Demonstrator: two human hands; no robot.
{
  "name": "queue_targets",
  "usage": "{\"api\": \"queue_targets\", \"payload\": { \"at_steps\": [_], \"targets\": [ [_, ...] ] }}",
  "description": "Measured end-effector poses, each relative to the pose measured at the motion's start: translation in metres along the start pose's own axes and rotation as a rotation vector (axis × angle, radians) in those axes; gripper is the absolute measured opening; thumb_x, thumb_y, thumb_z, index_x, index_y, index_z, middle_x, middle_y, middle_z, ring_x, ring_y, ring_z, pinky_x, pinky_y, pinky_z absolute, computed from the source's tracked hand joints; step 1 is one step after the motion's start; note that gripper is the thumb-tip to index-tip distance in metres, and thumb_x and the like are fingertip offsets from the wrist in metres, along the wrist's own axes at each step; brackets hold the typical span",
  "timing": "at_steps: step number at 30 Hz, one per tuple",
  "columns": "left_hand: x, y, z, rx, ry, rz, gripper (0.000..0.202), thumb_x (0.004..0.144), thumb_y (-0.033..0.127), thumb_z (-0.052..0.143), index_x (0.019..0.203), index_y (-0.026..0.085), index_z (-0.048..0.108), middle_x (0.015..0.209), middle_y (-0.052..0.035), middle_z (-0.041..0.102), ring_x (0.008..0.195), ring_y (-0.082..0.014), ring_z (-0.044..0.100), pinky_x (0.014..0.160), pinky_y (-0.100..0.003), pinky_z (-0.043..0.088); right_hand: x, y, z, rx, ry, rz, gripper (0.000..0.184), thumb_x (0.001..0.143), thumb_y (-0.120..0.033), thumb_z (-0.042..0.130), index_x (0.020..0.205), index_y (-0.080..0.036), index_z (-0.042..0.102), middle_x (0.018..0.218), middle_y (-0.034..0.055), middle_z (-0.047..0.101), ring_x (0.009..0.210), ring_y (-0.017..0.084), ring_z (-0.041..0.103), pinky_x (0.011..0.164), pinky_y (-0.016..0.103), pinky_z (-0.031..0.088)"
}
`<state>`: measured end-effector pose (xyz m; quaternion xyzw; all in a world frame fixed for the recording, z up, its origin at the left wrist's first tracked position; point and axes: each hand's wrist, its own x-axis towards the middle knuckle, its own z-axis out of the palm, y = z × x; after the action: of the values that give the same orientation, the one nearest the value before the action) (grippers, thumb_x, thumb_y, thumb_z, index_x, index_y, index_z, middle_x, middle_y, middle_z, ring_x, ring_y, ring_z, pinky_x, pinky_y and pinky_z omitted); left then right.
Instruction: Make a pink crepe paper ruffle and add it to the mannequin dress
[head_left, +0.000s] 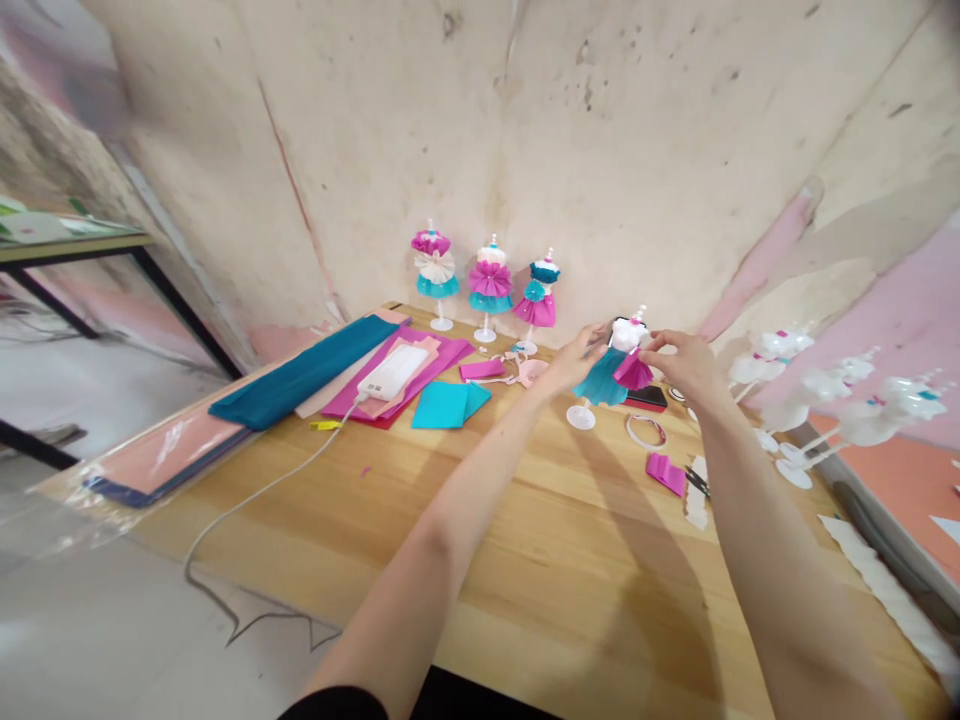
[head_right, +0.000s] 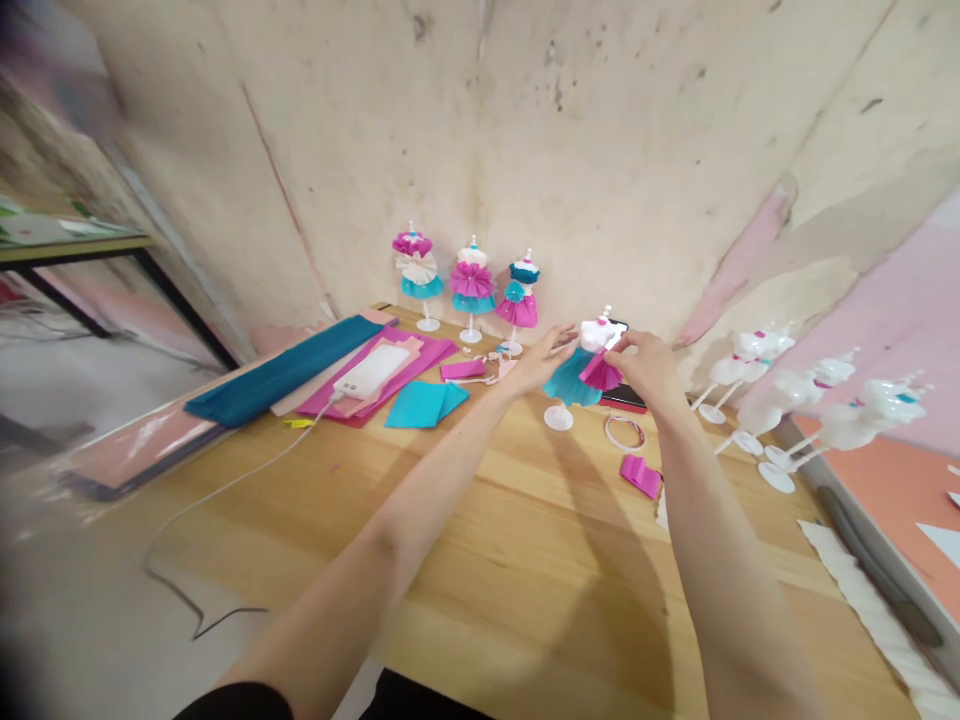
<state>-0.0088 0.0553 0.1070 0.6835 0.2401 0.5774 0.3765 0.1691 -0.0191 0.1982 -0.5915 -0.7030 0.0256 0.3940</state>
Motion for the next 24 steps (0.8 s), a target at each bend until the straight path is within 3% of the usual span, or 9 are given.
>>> {"api": "queue_targets", "payload": {
  "at_steps": [4,8,11,15,20,24],
  "targets": [
    [0.0,0.002,0.009,-0.017,-0.033,0.008,0.041,0.093,0.039,0.048,0.129,0.021,0.044,0.13,-0.0122,0.056,0.122,-0.0189,0.053,0.104,-0.04,0.04,-0.002,-0.003,0.004,-0.042,0.028,-0.019,0.01,0.069,-0.031,0.063,0.072,-0.022,0.063,0.084,0.0041,0.069,0.081,0.023,0.062,0.075,0.036,0.044],
    [-0.006,0.02,0.013,0.053,-0.003,0.049,0.053,0.08,0.042,0.067,0.122,0.02,0.044,0.127,-0.0125,0.054,0.119,-0.0206,0.054,0.101,-0.039,0.041,-0.007,-0.005,0.008,-0.023,0.02,0.006,0.01,0.072,-0.032,0.062,0.073,-0.022,0.062,0.074,0.0034,0.067,0.075,0.022,0.061,0.07,0.034,0.045],
    [-0.013,0.033,0.011,0.258,0.024,0.152,0.041,0.074,0.04,0.073,0.105,0.021,0.053,0.12,-0.0092,0.054,0.118,-0.0216,0.051,0.103,-0.039,0.038,-0.008,-0.003,0.005,0.012,0.024,0.029,0.011,0.072,-0.033,0.063,0.073,-0.022,0.062,0.072,0.0036,0.066,0.074,0.022,0.061,0.068,0.034,0.045],
    [-0.016,0.041,0.01,0.416,-0.022,0.205,0.019,0.079,0.032,0.068,0.092,0.021,0.06,0.115,-0.0075,0.053,0.119,-0.0221,0.048,0.104,-0.038,0.036,-0.009,0.003,0.001,0.072,0.002,0.057,0.013,0.072,-0.035,0.064,0.074,-0.022,0.064,0.069,0.0028,0.065,0.066,0.019,0.06,0.063,0.032,0.046],
    [-0.016,0.04,0.011,0.408,-0.052,0.18,0.012,0.082,0.026,0.063,0.094,0.021,0.062,0.115,-0.0079,0.055,0.125,-0.0218,0.045,0.105,-0.037,0.036,-0.009,0.012,0.001,0.167,-0.07,0.062,0.018,0.074,-0.039,0.062,0.078,-0.021,0.066,0.069,-0.0002,0.066,0.058,0.015,0.056,0.057,0.029,0.043],
    [-0.014,0.035,0.011,0.339,-0.081,0.141,0.01,0.083,0.027,0.061,0.091,0.02,0.061,0.108,-0.007,0.06,0.121,-0.0216,0.049,0.103,-0.038,0.038,-0.007,0.018,0.001,0.127,-0.032,-0.004,0.017,0.071,-0.038,0.065,0.072,-0.021,0.066,0.077,0.0003,0.066,0.071,0.017,0.058,0.067,0.03,0.042]
  ]
}}
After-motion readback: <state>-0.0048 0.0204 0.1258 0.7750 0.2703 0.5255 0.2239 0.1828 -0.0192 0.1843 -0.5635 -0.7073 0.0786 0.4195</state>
